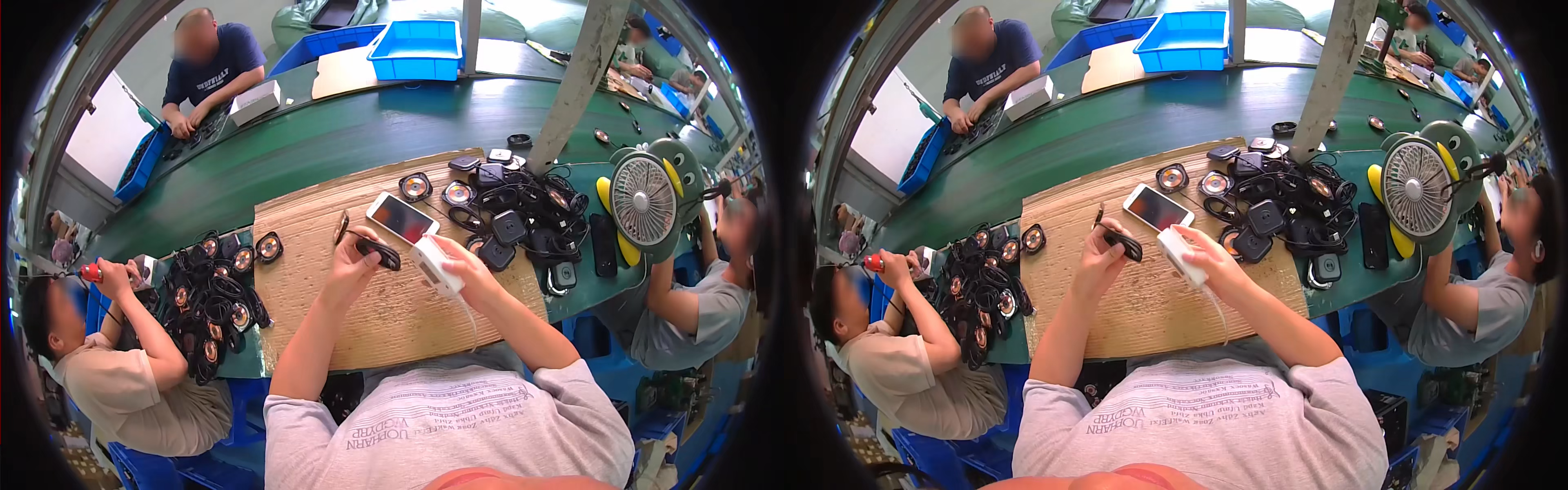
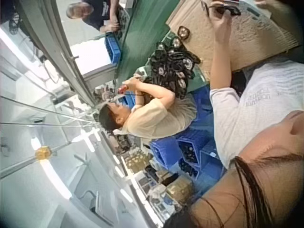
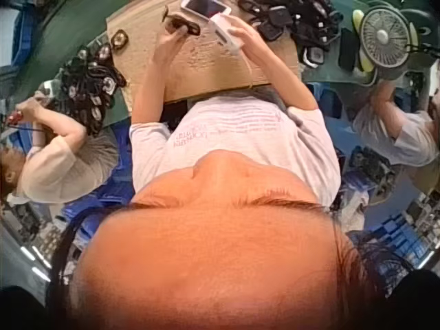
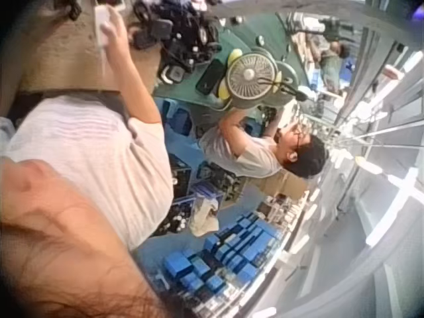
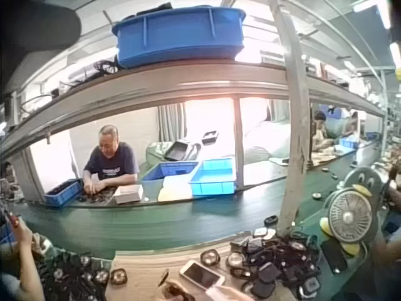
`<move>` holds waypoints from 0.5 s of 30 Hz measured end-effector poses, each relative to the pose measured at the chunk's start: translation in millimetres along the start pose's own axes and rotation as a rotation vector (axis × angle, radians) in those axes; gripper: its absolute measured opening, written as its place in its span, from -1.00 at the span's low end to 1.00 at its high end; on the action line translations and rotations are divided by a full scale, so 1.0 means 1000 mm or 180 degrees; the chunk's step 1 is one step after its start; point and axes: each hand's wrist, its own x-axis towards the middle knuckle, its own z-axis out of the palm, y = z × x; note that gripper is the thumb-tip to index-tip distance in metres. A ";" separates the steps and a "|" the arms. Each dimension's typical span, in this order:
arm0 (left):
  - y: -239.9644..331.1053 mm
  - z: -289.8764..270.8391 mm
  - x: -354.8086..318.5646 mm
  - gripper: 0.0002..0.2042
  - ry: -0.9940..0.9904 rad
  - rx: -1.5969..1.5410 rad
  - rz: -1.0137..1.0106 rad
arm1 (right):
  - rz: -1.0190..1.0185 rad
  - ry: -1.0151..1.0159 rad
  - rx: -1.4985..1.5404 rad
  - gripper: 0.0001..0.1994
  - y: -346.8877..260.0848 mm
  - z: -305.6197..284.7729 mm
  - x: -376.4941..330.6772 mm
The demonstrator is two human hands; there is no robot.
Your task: The person tests electronic charging pads by plugging their cables into a power adapter, placing a smartphone onto each pad, and sorting the pads onto the conveyor belt and work surface by hand.
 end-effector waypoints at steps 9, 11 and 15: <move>0.004 0.015 -0.004 -0.67 0.0116 0.0652 -0.0116 | 0.0331 -0.0128 0.1039 -0.30 0.003 0.008 0.004; 0.004 0.019 -0.003 -0.67 0.0209 0.0733 -0.0099 | 0.0371 -0.0116 0.1143 -0.29 0.003 0.007 0.001; 0.004 0.023 0.001 -0.67 0.0489 0.0980 -0.0020 | 0.0485 -0.0102 0.1437 -0.27 0.003 0.004 -0.004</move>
